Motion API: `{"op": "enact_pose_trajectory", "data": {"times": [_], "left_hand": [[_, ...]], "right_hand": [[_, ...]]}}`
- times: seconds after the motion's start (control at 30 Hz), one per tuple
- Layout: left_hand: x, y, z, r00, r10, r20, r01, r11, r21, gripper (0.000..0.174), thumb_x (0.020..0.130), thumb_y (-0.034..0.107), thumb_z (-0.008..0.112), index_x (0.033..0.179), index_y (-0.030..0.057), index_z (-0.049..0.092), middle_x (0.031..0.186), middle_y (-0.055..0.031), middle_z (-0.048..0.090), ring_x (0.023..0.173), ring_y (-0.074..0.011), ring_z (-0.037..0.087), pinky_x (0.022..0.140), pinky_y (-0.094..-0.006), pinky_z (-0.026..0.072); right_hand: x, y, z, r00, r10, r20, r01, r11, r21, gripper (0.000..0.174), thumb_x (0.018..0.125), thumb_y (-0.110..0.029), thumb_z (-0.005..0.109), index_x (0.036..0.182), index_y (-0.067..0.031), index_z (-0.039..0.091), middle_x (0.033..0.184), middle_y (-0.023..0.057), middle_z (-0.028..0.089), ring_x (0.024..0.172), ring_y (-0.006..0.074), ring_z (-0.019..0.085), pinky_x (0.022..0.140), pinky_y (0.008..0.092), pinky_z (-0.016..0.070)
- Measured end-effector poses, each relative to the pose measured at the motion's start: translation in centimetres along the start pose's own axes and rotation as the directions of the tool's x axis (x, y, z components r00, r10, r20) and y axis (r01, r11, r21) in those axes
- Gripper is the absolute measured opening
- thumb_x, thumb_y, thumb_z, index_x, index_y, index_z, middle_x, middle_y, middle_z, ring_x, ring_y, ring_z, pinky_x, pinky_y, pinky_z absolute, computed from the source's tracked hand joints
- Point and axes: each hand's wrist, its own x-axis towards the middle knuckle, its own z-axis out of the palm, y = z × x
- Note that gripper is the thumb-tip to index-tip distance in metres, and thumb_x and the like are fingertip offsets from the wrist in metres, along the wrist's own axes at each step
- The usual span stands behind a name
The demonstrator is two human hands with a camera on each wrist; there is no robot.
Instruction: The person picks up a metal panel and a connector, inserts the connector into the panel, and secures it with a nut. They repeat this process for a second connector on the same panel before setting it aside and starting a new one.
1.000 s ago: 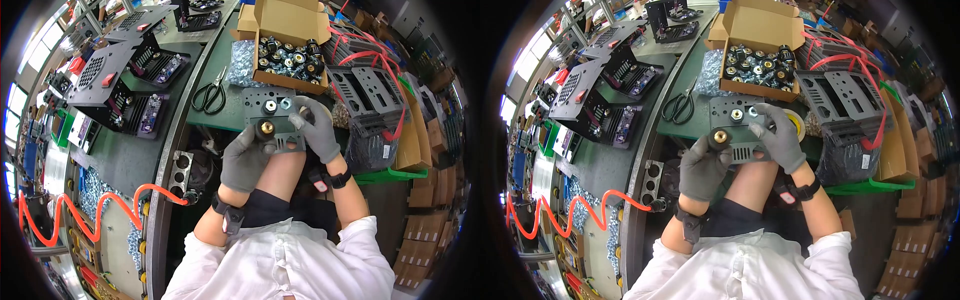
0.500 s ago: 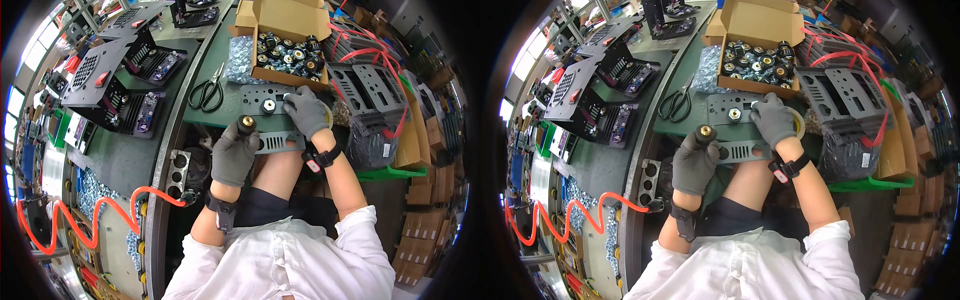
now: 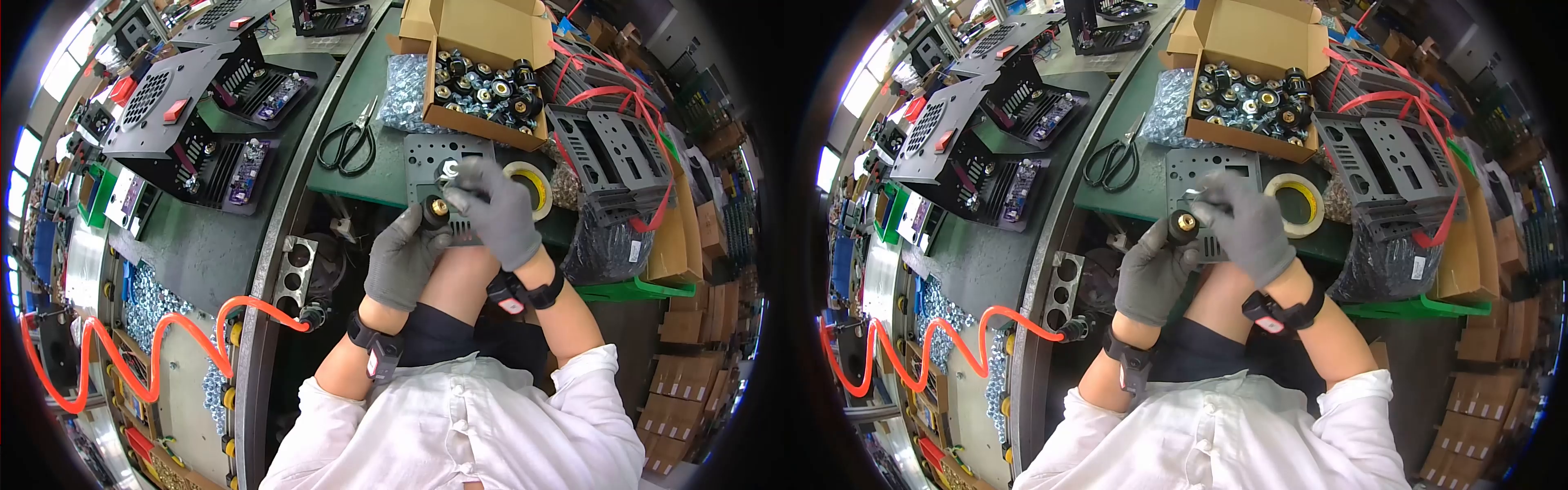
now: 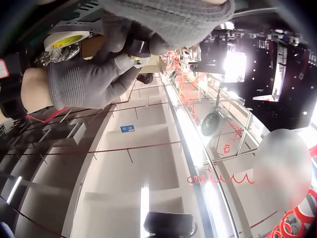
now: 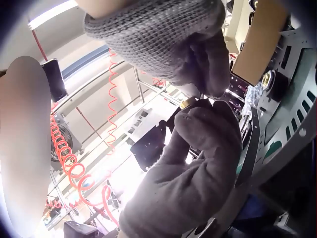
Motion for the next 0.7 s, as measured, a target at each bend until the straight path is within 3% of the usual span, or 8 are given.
{"op": "enact_pose_trajectory", "data": {"times": [0.03,0.17,0.27,0.33,0.5,0.6,0.67,0.7], "left_hand": [[0.0,0.0,-0.2,1.000,0.004,0.000,-0.004,1.000,-0.001,0.031,0.100,0.020,0.051,0.114,-0.0065,0.057,0.108,-0.0139,0.061,0.087,-0.0219,0.062,0.074,-0.0279,0.0541],[-0.4,0.3,-0.9,0.996,0.036,0.085,-0.033,0.999,-0.033,0.032,0.101,0.021,0.049,0.115,-0.0067,0.056,0.112,-0.0159,0.061,0.092,-0.0245,0.063,0.082,-0.0319,0.0552],[-0.7,0.3,-1.0,0.998,0.034,0.054,-0.030,0.996,-0.083,0.032,0.101,0.021,0.048,0.116,-0.0068,0.056,0.113,-0.0175,0.061,0.098,-0.0262,0.063,0.088,-0.0351,0.0541],[-1.1,0.2,-0.9,1.000,0.025,0.011,-0.023,0.994,-0.110,0.032,0.101,0.020,0.048,0.116,-0.0068,0.055,0.113,-0.0182,0.061,0.101,-0.0268,0.062,0.090,-0.0365,0.0533],[-3.5,0.5,-0.1,0.989,0.087,-0.118,-0.073,0.991,0.115,0.028,0.100,0.020,0.051,0.113,-0.0050,0.056,0.110,-0.0170,0.061,0.096,-0.0251,0.062,0.088,-0.0352,0.0521],[-4.2,1.0,-3.2,0.935,0.290,-0.203,-0.214,0.920,0.328,0.026,0.099,0.019,0.053,0.110,-0.0044,0.057,0.106,-0.0146,0.062,0.092,-0.0222,0.062,0.085,-0.0327,0.0524],[-4.0,0.9,-5.3,0.910,0.266,-0.319,-0.174,0.941,0.289,0.024,0.098,0.018,0.054,0.108,-0.0036,0.058,0.102,-0.0119,0.064,0.088,-0.0191,0.062,0.081,-0.0310,0.0528],[-3.8,0.3,-6.3,0.911,0.329,-0.248,-0.150,0.825,0.545,0.024,0.098,0.018,0.055,0.109,-0.0036,0.058,0.102,-0.0109,0.064,0.086,-0.0184,0.062,0.079,-0.0303,0.0527]], "right_hand": [[-0.4,0.1,0.2,0.987,-0.160,0.033,0.163,0.977,-0.141,0.020,0.083,-0.011,0.073,0.099,-0.0020,0.067,0.092,0.0126,0.072,0.077,0.0173,0.070,0.068,0.0278,0.0544],[-1.0,-0.3,0.0,0.989,-0.101,0.105,0.105,0.994,-0.037,0.022,0.082,-0.012,0.075,0.099,-0.0010,0.068,0.096,0.0140,0.071,0.080,0.0207,0.071,0.068,0.0306,0.0557],[-1.3,-0.9,0.1,0.917,-0.331,0.223,0.353,0.933,-0.066,0.027,0.079,-0.011,0.077,0.102,-0.0010,0.068,0.096,0.0126,0.072,0.077,0.0198,0.071,0.068,0.0291,0.0557],[-2.1,-2.3,0.3,0.966,-0.084,0.244,0.077,0.996,0.038,0.029,0.077,-0.014,0.079,0.100,-0.0007,0.067,0.095,0.0110,0.072,0.078,0.0184,0.071,0.070,0.0284,0.0554],[-2.8,-1.6,1.1,0.955,0.003,0.295,-0.002,1.000,-0.004,0.028,0.075,-0.012,0.080,0.096,-0.0007,0.065,0.092,0.0079,0.071,0.081,0.0130,0.069,0.070,0.0280,0.0546],[-2.9,-0.8,0.8,0.945,0.222,0.241,-0.290,0.910,0.297,0.027,0.079,-0.010,0.076,0.099,0.0024,0.063,0.093,0.0045,0.068,0.082,0.0082,0.063,0.074,0.0228,0.0514],[-2.6,-1.2,0.4,0.912,0.341,0.228,-0.401,0.860,0.317,0.028,0.082,-0.011,0.074,0.103,0.0033,0.061,0.094,0.0058,0.068,0.082,0.0084,0.063,0.074,0.0226,0.0514],[-2.8,-0.7,0.4,0.909,0.346,0.232,-0.407,0.858,0.313,0.028,0.082,-0.011,0.074,0.103,0.0033,0.061,0.094,0.0058,0.068,0.082,0.0084,0.063,0.074,0.0226,0.0514]]}}
